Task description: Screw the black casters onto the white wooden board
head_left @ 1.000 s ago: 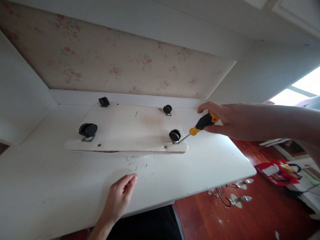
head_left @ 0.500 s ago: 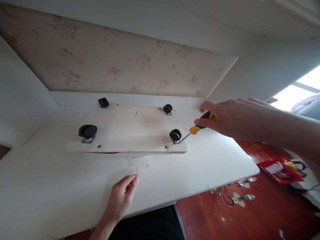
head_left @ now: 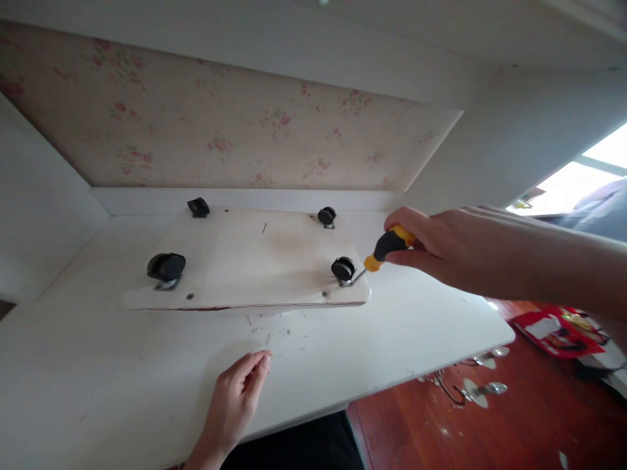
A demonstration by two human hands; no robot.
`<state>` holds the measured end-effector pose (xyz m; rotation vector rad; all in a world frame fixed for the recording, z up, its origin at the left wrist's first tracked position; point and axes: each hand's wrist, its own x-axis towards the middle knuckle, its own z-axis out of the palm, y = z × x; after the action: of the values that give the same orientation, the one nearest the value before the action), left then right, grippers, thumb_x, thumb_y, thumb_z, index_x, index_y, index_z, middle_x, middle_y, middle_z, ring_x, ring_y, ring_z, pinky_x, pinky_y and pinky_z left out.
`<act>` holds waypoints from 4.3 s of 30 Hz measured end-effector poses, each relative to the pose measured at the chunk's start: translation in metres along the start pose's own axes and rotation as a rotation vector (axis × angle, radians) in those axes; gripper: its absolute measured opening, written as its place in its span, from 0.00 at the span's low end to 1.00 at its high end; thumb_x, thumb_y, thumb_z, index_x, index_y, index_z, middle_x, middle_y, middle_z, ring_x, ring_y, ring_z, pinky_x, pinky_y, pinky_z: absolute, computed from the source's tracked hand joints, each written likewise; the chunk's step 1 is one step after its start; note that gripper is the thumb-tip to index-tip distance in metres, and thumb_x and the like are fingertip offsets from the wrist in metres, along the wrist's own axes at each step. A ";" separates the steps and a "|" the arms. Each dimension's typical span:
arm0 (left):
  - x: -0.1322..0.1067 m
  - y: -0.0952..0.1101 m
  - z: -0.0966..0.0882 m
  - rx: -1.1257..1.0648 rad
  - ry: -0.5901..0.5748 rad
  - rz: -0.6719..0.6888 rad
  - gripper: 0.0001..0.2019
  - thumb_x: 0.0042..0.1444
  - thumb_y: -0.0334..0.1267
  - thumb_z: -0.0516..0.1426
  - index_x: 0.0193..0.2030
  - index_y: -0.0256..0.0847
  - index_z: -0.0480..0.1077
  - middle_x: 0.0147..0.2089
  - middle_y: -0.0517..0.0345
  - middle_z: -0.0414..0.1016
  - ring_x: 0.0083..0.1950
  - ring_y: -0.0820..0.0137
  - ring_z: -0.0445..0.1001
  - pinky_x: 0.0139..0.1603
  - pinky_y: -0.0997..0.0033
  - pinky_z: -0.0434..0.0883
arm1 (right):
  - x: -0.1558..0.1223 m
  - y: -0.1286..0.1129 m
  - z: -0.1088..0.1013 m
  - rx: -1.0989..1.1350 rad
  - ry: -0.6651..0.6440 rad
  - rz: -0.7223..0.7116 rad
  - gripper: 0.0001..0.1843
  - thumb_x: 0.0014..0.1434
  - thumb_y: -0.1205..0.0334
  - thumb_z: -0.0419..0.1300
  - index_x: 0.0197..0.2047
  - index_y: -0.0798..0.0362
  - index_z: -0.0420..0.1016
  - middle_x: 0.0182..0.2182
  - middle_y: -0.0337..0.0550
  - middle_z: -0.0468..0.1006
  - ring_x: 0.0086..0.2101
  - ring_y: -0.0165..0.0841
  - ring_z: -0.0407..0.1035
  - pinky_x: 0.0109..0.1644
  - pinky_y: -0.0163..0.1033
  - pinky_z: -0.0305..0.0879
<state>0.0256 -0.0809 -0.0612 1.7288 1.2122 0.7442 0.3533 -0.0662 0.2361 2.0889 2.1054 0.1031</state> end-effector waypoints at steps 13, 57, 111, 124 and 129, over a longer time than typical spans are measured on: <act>0.000 0.002 0.000 0.009 -0.003 0.022 0.18 0.63 0.52 0.55 0.42 0.42 0.80 0.32 0.55 0.81 0.27 0.70 0.77 0.28 0.78 0.75 | -0.005 0.006 0.005 -0.222 0.004 0.045 0.33 0.58 0.26 0.48 0.45 0.43 0.77 0.23 0.46 0.77 0.26 0.47 0.72 0.31 0.46 0.56; 0.034 0.047 -0.009 0.832 0.444 0.791 0.25 0.58 0.36 0.65 0.63 0.41 0.70 0.62 0.42 0.74 0.62 0.48 0.71 0.67 0.42 0.61 | -0.003 0.001 -0.006 0.001 -0.188 -0.123 0.17 0.67 0.49 0.49 0.55 0.42 0.69 0.37 0.45 0.82 0.27 0.37 0.72 0.31 0.42 0.56; 0.083 0.032 -0.026 0.848 0.395 0.685 0.17 0.63 0.32 0.58 0.57 0.49 0.73 0.60 0.53 0.77 0.58 0.56 0.75 0.60 0.51 0.58 | 0.005 -0.011 -0.004 -0.205 -0.030 0.040 0.35 0.58 0.25 0.45 0.43 0.45 0.77 0.31 0.49 0.81 0.32 0.48 0.75 0.32 0.46 0.58; 0.083 0.037 -0.023 0.887 0.404 0.717 0.17 0.63 0.30 0.57 0.57 0.50 0.74 0.59 0.53 0.78 0.57 0.58 0.75 0.60 0.53 0.58 | 0.007 -0.021 0.003 -0.223 -0.055 -0.037 0.31 0.64 0.33 0.44 0.44 0.48 0.75 0.27 0.48 0.78 0.28 0.44 0.74 0.29 0.41 0.54; 0.083 0.036 -0.025 0.860 0.404 0.712 0.18 0.63 0.30 0.57 0.57 0.50 0.74 0.59 0.53 0.78 0.57 0.58 0.75 0.60 0.53 0.57 | 0.011 -0.024 0.003 -0.229 -0.011 0.042 0.41 0.59 0.24 0.38 0.35 0.49 0.77 0.25 0.49 0.76 0.27 0.43 0.73 0.28 0.41 0.55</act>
<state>0.0483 -0.0005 -0.0182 2.9123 1.2715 1.1160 0.3297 -0.0560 0.2282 1.9938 1.9406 0.3210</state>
